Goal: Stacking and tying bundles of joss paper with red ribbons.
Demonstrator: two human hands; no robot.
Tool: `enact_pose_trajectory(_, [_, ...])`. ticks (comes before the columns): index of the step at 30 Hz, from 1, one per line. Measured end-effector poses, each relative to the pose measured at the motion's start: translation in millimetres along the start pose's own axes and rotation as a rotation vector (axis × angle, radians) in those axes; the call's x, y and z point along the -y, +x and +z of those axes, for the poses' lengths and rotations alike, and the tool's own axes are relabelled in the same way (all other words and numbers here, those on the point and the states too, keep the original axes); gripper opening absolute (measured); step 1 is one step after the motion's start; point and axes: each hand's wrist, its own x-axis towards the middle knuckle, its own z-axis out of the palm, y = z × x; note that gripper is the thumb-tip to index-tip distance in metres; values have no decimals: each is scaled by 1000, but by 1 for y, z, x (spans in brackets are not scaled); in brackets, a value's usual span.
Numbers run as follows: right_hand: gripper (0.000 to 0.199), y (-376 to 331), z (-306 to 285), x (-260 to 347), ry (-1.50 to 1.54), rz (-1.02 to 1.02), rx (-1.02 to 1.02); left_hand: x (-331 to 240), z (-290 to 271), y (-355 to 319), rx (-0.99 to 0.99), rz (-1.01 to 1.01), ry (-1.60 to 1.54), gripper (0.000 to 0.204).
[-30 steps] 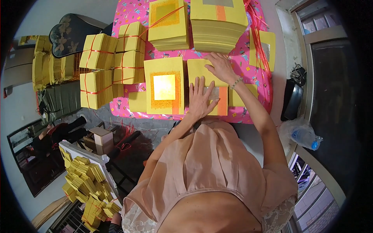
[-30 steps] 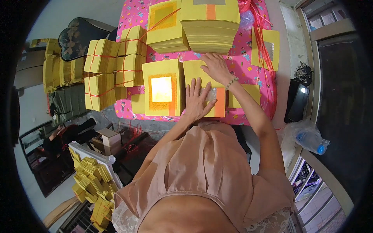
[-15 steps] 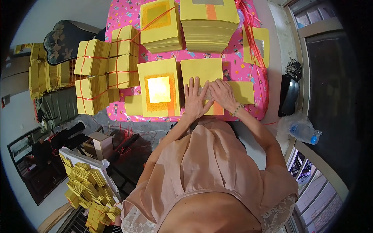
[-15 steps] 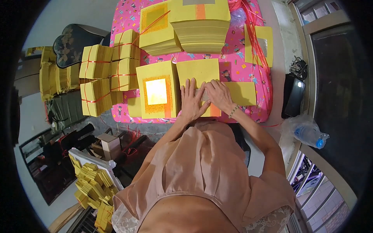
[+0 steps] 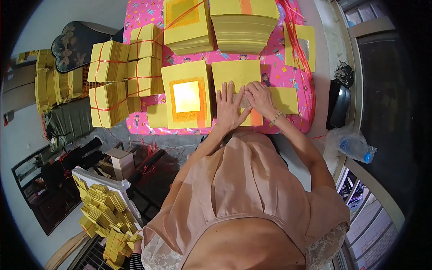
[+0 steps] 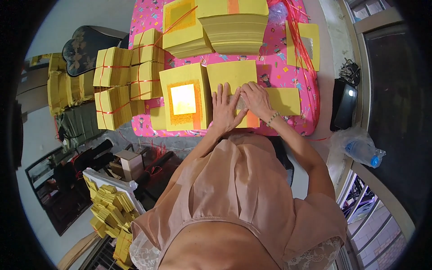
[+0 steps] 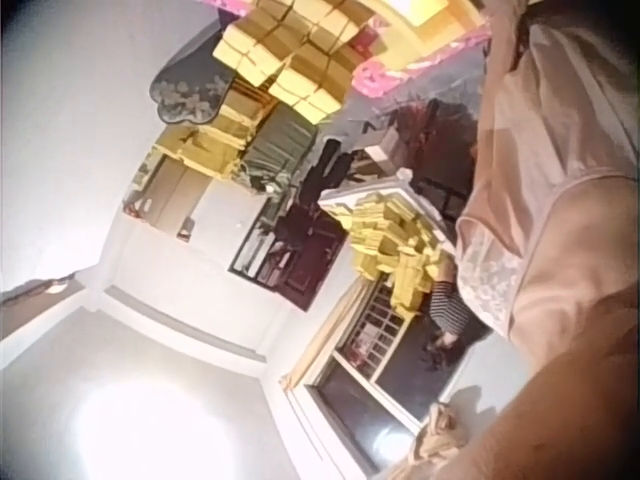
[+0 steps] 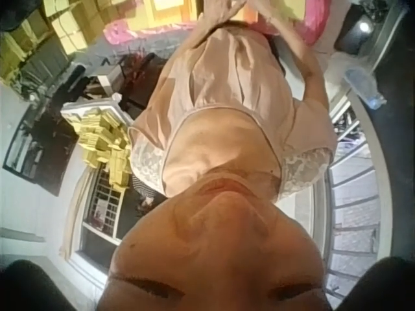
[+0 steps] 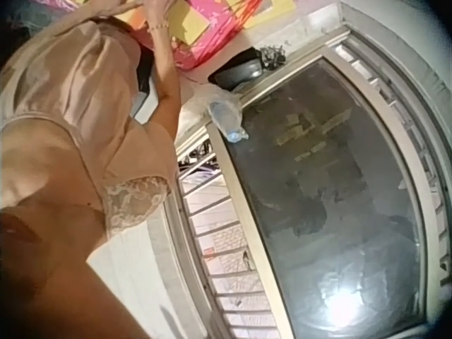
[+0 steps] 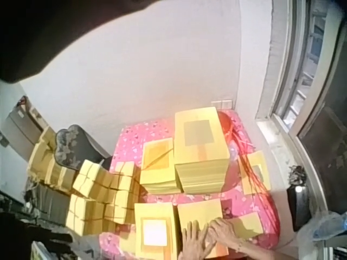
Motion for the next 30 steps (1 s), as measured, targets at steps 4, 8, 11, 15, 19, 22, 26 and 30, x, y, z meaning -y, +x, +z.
enact_pose_trajectory(4, [10, -2, 4, -1, -24, 2, -24, 1, -2, -2, -7, 6, 2, 74])
enact_pose_trajectory(8, [9, -4, 3, -3, -21, 8, -22, -2, -6, -10, -19, -11, 60, 78])
enact_pose_trajectory(11, [9, -3, 2, -2, -2, 32, -23, 3, -7, -18, -16, -36, 68, 83])
enact_pose_trajectory(15, [9, -3, 4, -2, -7, 12, -37, 8, -4, -19, 3, -49, -8, 85])
enact_pose_trajectory(19, [12, -4, 5, -4, 55, 39, -44, 7, -3, -20, 13, -71, -52, 85])
enact_pose_trajectory(22, [15, -5, 9, -7, 78, 60, -44, 2, -7, -21, 35, -92, 79, 85])
enact_pose_trajectory(26, [18, -3, 9, -3, -8, 25, -52, 7, 0, -23, -5, -105, 3, 87])
enact_pose_trajectory(30, [21, -2, 2, -5, 11, 26, -3, 15, 1, -20, 7, -24, 51, 90])
